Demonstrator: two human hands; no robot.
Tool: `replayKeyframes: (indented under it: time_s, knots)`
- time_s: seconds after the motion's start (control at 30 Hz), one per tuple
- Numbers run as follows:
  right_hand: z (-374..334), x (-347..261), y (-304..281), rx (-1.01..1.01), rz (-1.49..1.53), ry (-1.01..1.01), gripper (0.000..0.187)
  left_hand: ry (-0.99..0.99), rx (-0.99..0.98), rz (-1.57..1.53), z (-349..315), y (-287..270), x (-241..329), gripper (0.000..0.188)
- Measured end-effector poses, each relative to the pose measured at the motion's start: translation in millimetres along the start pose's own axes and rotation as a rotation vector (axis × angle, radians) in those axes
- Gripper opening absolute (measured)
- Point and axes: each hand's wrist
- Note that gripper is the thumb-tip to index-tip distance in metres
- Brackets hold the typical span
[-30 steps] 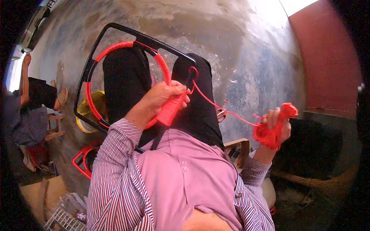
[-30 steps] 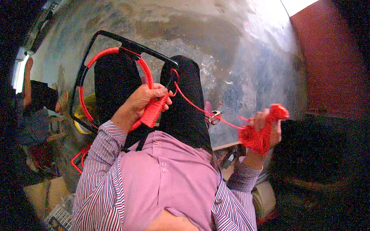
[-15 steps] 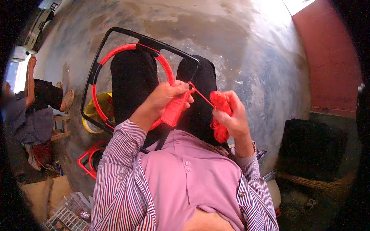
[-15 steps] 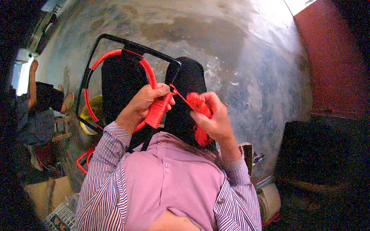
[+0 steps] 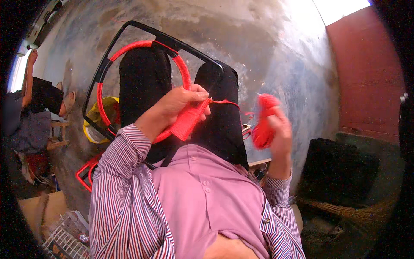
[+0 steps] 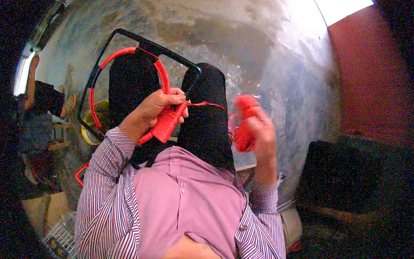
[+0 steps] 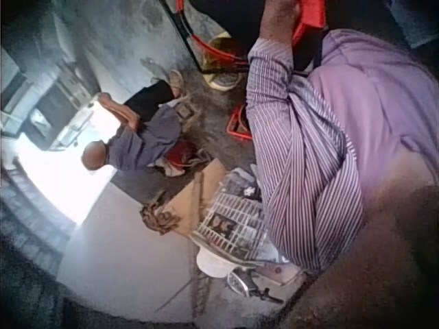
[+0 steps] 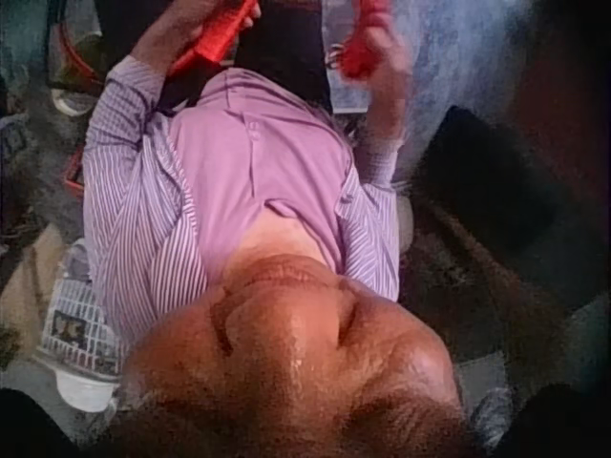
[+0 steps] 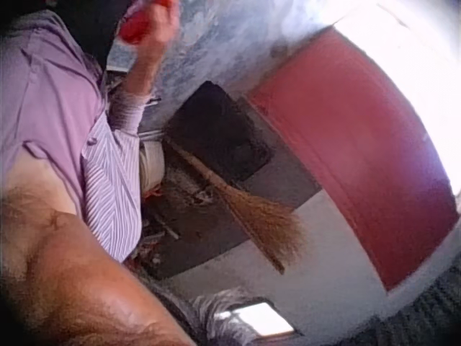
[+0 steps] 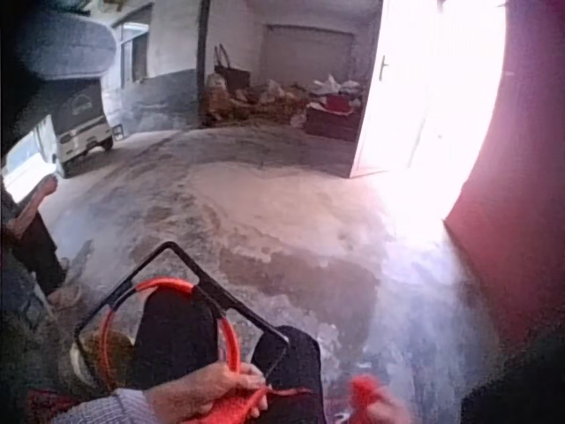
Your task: Wrapping and tying red cord around a black circular frame.
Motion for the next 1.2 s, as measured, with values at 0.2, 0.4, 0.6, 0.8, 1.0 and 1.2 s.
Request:
replayKeyframes:
  time_s: [0.2,0.4,0.6,0.8,1.0,1.2]
  knots:
    - [22.8,22.0,63.6,-0.36,-0.642,-0.132,0.065,0.017,-0.012,0.007,-15.8,15.9,4.5,0.018]
    - [56.4,16.0,86.8,-0.298,0.136,-0.173,0.082,-0.017,-0.026,0.063,-9.6,21.7,-10.7,0.021]
    - [76.0,25.3,84.0,-0.252,-0.081,-0.188,0.045,0.043,0.043,-0.028,-6.6,28.0,-15.1,0.02]
    - [58.9,-22.2,50.5,0.031,-0.374,-0.525,0.036,0.01,0.076,0.092,-3.7,27.3,-5.3,0.015]
    - [42.4,4.0,-27.7,-0.462,-0.71,-0.225,0.045,0.041,0.039,-0.052,1.7,16.1,0.6,0.016]
    - [-21.8,43.5,-91.9,-0.447,1.036,-0.038,0.05,0.068,0.061,-0.084,-2.5,5.3,1.6,0.019]
Point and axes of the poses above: each hand's wrist, its own z-axis towards the middle knuckle, its own y-axis out of the palm, x = y × z, and after that the axes turned 6 degrees about x, right-handed
